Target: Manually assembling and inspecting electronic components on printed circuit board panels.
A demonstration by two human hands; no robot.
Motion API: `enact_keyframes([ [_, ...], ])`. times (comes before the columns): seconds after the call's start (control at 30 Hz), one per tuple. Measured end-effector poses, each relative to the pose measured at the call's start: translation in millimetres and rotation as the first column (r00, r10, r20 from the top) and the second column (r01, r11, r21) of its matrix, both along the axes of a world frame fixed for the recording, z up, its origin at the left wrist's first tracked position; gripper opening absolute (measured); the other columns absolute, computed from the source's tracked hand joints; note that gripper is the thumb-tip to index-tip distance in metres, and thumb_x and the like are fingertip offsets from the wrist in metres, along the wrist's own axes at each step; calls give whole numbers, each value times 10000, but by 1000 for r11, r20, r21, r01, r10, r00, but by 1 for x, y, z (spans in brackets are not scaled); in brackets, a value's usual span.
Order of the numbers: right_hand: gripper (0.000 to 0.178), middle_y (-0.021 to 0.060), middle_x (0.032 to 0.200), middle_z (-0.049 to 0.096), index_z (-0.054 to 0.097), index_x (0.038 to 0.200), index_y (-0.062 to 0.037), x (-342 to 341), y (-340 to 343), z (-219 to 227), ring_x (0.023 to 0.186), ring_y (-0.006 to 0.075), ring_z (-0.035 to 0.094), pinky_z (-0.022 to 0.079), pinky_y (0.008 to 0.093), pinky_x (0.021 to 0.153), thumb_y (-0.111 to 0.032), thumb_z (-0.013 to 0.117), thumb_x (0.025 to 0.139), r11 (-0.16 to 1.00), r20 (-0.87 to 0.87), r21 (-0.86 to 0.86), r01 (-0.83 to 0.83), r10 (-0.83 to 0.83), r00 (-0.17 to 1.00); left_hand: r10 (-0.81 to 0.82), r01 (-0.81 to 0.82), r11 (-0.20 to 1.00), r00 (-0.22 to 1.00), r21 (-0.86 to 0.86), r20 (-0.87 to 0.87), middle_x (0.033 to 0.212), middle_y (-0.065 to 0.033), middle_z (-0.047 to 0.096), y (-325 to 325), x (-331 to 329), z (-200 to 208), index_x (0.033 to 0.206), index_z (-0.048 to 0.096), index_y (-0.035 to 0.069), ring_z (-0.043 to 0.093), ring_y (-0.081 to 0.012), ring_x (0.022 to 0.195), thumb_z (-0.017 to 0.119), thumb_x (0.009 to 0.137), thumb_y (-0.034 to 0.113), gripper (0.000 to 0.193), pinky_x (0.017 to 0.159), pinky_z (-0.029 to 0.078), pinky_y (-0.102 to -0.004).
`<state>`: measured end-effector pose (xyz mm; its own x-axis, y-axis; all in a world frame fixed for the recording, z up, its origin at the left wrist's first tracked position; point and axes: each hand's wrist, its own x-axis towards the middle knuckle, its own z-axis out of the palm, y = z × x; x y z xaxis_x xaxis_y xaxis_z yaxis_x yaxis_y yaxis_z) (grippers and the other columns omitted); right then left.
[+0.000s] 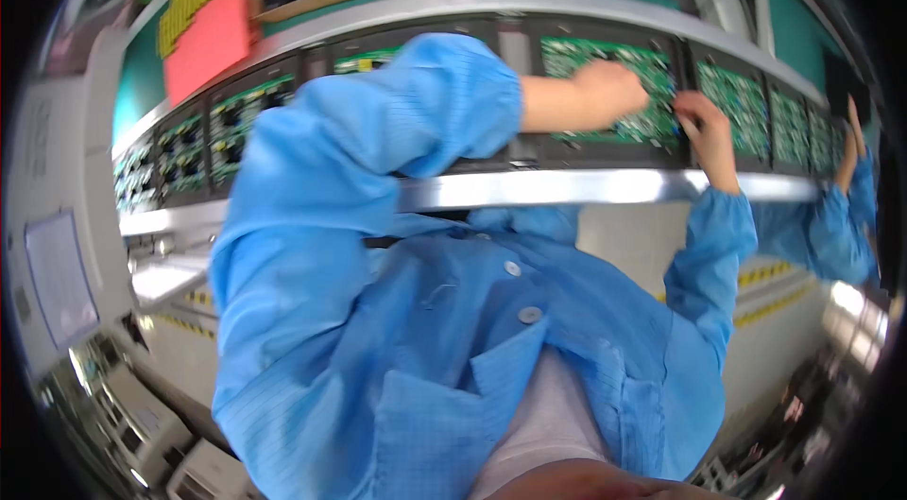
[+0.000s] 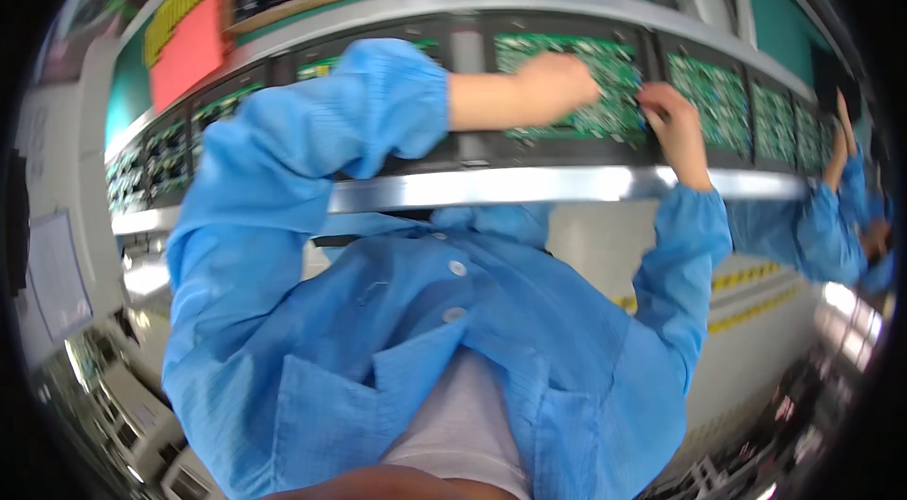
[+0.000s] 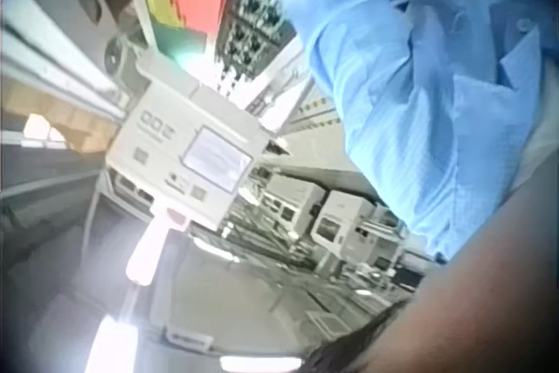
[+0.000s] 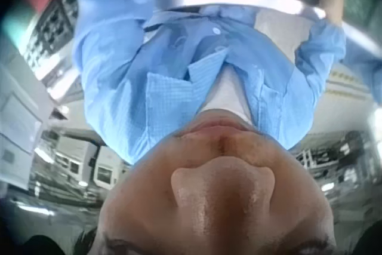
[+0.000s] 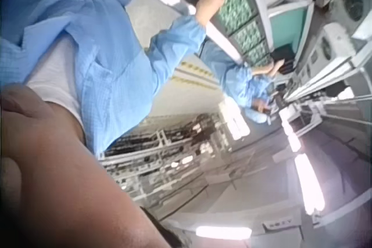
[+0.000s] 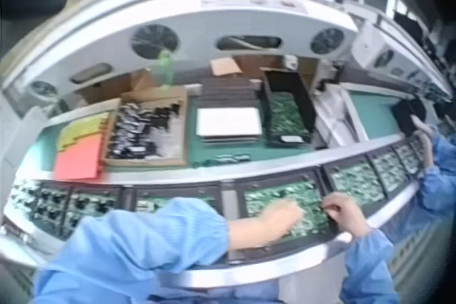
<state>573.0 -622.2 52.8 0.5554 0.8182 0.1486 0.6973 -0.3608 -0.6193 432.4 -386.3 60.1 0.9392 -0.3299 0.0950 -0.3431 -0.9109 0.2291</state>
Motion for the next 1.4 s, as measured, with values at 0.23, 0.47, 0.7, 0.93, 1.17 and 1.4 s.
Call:
enact_keyframes([
  [0.23, 170, 134, 1040, 628, 680, 994, 33, -23, 4, 23, 917, 272, 655, 524, 315, 810, 128, 646, 857, 998, 84, -45, -41, 45, 995, 13, -45, 993, 964, 113, 265, 897, -92, 714, 68, -92, 73, 806, 732, 108, 731, -283, 897, 694, 791, 167, 72, 712, 592, -453],
  [0.47, 97, 152, 1019, 641, 661, 1015, 36, -47, 46, 88, 933, 346, 635, 501, 374, 857, 29, 630, 923, 990, 291, -138, -22, 62, 955, 549, -586, 806, 791, 78, 270, 993, -81, 742, 270, -262, 118, 1050, 764, 154, 709, -306, 988, 662, 906, 235, 194, 808, 590, -443],
  [0.7, 140, 170, 914, 640, 673, 1011, 34, -154, 268, 148, 888, 329, 651, 508, 364, 812, 24, 676, 872, 910, 273, -52, -411, 409, 871, 896, -928, 364, 326, -79, 300, 1113, -121, 739, 510, -415, 70, 1189, 735, 128, 667, -348, 1064, 696, 903, 240, 309, 884, 551, -453],
  [0.93, 198, 132, 1016, 714, 720, 1077, -60, -322, 561, 128, 961, 337, 687, 564, 430, 812, -163, 695, 909, 664, 402, -26, -747, 691, 601, 676, -877, 472, 296, -88, 675, 1047, -74, 695, 583, -412, 42, 1105, 761, 145, 650, -311, 982, 725, 887, 204, 228, 873, 548, -426],
  [1.17, 179, 188, 1121, 607, 714, 1012, 8, -401, 750, 69, 898, 358, 720, 625, 458, 774, -35, 605, 876, 877, 577, 96, -471, 337, 744, 690, -819, 539, 296, -197, 660, 980, -42, 691, 583, -408, 37, 1070, 767, 129, 657, -267, 947, 759, 869, 203, 215, 816, 551, -382],
  [1.4, 145, 201, 1084, 591, 661, 1016, 13, -394, 754, 43, 889, 372, 707, 609, 455, 766, -26, 612, 885, 785, 618, 271, -558, 303, 726, 700, -777, 597, 383, -199, 603, 1072, -56, 703, 604, -421, 38, 1123, 770, 137, 637, -281, 1007, 816, 813, 201, 320, 884, 528, -394],
])
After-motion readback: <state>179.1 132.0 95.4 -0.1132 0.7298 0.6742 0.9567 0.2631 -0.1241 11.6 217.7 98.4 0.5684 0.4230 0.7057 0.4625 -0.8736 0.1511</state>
